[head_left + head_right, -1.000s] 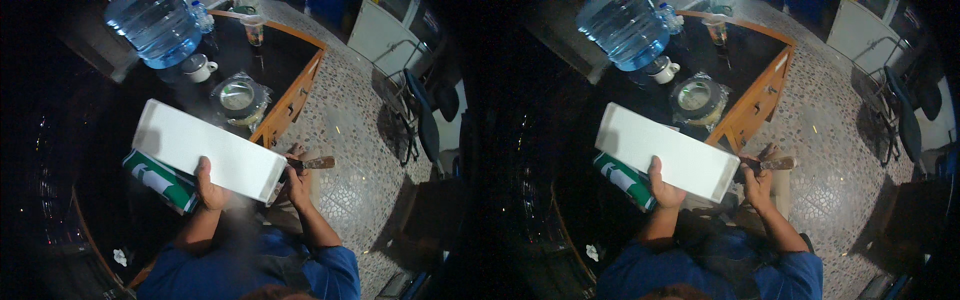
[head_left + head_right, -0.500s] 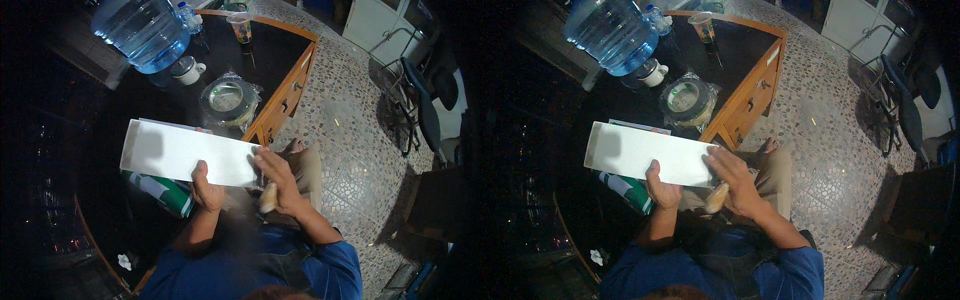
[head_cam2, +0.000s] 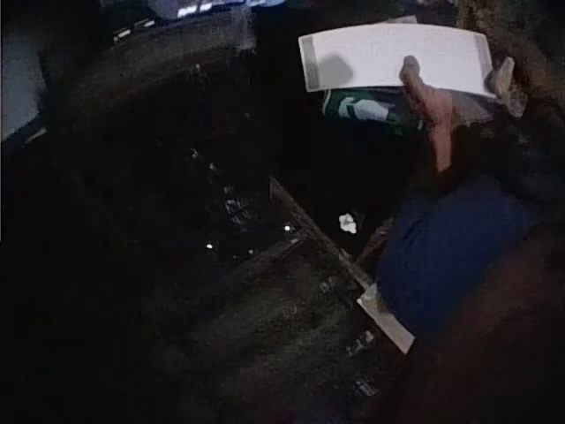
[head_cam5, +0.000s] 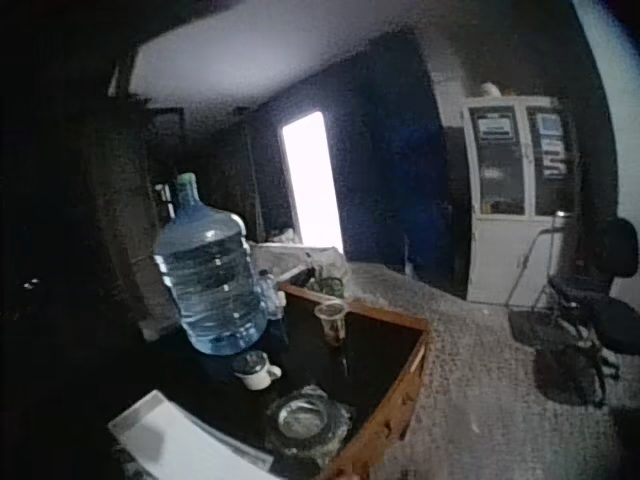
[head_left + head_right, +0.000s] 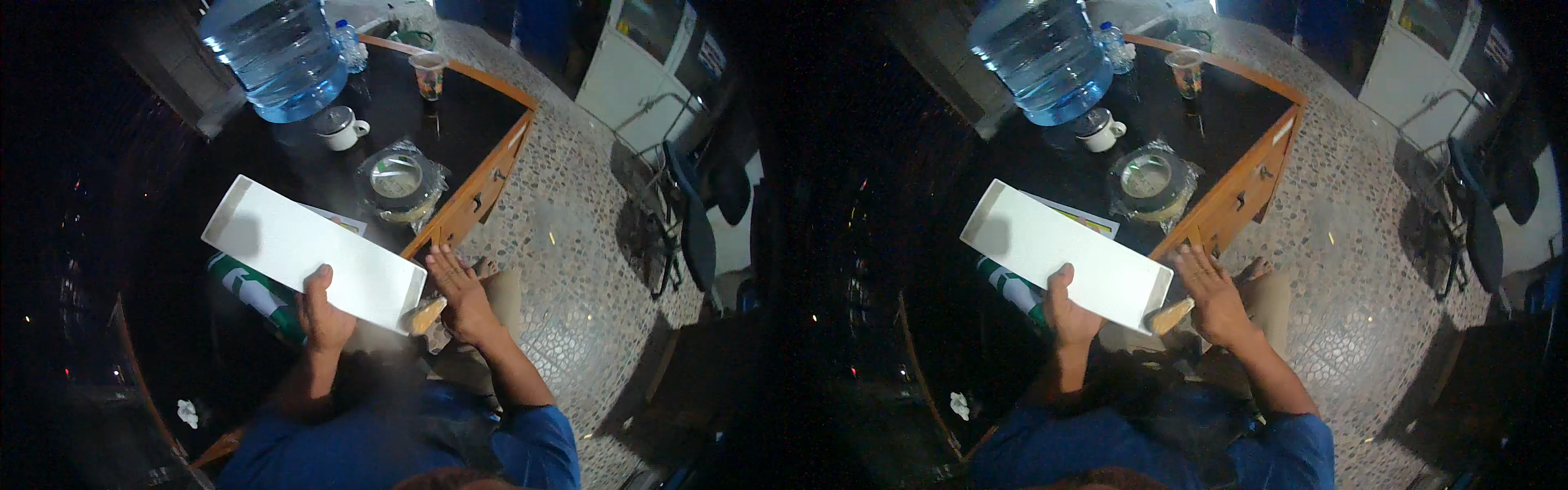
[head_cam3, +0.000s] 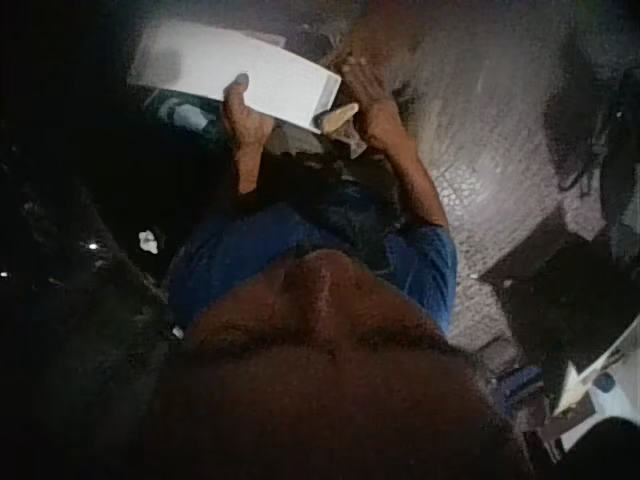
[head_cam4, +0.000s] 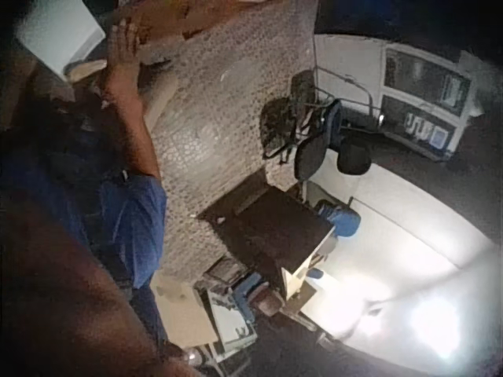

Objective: The person smooths the surface of a white rectangular plaster board using a wooden-handled tool. They repeatedly rub the tool along the edges and face of the board, then place it on the table and handle a roll of tape.

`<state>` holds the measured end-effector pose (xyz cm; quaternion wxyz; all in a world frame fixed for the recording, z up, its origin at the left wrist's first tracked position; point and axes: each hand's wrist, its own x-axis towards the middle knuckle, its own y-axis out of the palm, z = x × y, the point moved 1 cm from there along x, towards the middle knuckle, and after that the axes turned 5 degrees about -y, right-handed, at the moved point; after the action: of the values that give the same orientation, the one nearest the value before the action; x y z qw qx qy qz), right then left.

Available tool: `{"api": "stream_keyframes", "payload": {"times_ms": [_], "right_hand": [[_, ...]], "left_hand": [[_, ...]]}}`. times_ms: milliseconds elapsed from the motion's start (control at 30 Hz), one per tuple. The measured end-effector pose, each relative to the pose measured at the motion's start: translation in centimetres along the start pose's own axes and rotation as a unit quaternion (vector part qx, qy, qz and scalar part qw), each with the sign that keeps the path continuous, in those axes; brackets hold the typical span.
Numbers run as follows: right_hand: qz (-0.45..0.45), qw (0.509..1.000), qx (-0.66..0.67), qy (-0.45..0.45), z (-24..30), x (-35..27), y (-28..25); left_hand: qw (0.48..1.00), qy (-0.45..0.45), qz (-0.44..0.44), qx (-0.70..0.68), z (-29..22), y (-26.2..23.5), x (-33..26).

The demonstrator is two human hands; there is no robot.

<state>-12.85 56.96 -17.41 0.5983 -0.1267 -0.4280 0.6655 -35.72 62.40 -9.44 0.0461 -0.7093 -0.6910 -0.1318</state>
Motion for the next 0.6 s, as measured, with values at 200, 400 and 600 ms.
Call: {"api": "stream_keyframes", "payload": {"times_ms": [200, 400, 600], "right_hand": [[-0.163, 0.966, 0.127, 0.158, -2.9, 3.0, -4.0], [-0.135, 0.969, -0.047, 0.200, -4.9, 9.9, -7.8], [-0.075, 0.936, -0.281, 0.199, -5.2, 16.5, -10.0]], "left_hand": [[0.990, -0.106, -0.095, 0.024, -3.3, -4.8, 1.8], [0.981, -0.106, -0.142, 0.085, -2.5, -9.1, 4.7], [0.979, -0.116, -0.094, 0.142, -0.4, -11.3, 4.8]]}}
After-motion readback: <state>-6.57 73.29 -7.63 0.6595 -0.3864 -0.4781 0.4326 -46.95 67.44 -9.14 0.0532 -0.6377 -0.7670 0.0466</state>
